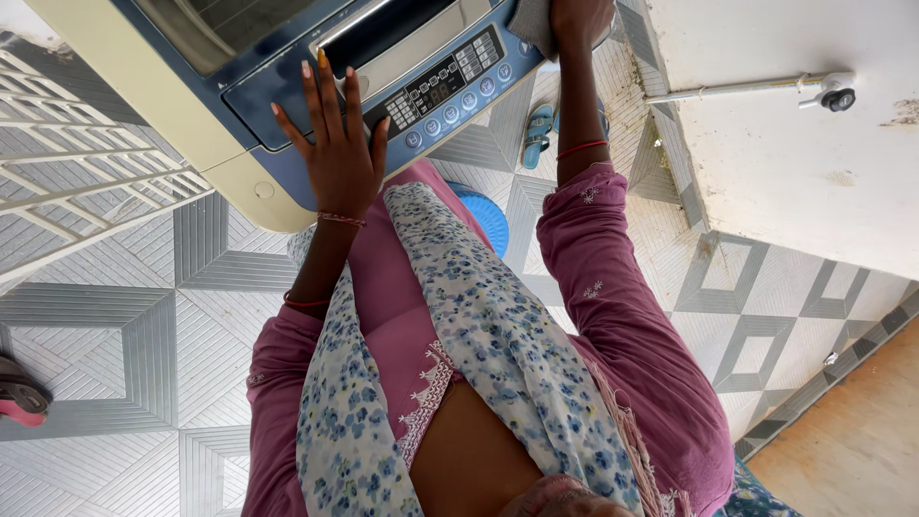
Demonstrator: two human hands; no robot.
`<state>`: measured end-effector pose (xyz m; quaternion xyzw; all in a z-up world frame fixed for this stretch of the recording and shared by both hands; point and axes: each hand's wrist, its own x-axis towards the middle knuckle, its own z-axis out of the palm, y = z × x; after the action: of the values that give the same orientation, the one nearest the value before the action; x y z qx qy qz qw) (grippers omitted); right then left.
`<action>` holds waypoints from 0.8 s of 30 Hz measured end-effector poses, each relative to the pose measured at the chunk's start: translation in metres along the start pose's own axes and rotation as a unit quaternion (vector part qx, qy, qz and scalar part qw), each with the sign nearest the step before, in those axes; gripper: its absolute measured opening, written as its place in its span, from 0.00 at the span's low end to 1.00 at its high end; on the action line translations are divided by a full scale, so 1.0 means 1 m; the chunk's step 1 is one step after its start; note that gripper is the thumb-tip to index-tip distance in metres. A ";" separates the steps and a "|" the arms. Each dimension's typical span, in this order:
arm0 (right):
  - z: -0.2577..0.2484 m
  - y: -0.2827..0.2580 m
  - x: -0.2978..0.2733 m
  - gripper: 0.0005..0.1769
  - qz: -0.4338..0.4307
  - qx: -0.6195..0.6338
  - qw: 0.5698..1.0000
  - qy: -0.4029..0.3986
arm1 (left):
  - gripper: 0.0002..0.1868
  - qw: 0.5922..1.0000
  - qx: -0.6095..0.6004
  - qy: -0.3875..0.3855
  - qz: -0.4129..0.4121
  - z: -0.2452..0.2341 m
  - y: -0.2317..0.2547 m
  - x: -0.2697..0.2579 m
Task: The person cleans the exterior and lid of a washing machine by wiping it with a cloth.
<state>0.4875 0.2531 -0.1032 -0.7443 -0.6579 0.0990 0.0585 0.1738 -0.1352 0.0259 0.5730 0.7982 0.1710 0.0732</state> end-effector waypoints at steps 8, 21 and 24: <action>0.007 -0.005 -0.070 0.33 -0.140 0.119 0.966 0.179 | 0.33 0.999 0.002 0.033 0.026 0.004 -0.002 -0.002; -0.040 -0.156 -0.362 0.38 -0.482 0.023 0.867 0.127 | 0.32 0.982 -0.170 0.077 -0.025 -0.003 -0.005 -0.017; -0.035 -0.191 -0.400 0.38 -0.554 0.049 0.822 0.119 | 0.27 0.946 -0.246 0.210 -0.029 0.020 0.005 -0.032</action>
<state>0.2643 -0.1168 0.0009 -0.2564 -0.9418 -0.0073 0.2172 0.1951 -0.1606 0.0064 0.4648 0.7449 0.4762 0.0478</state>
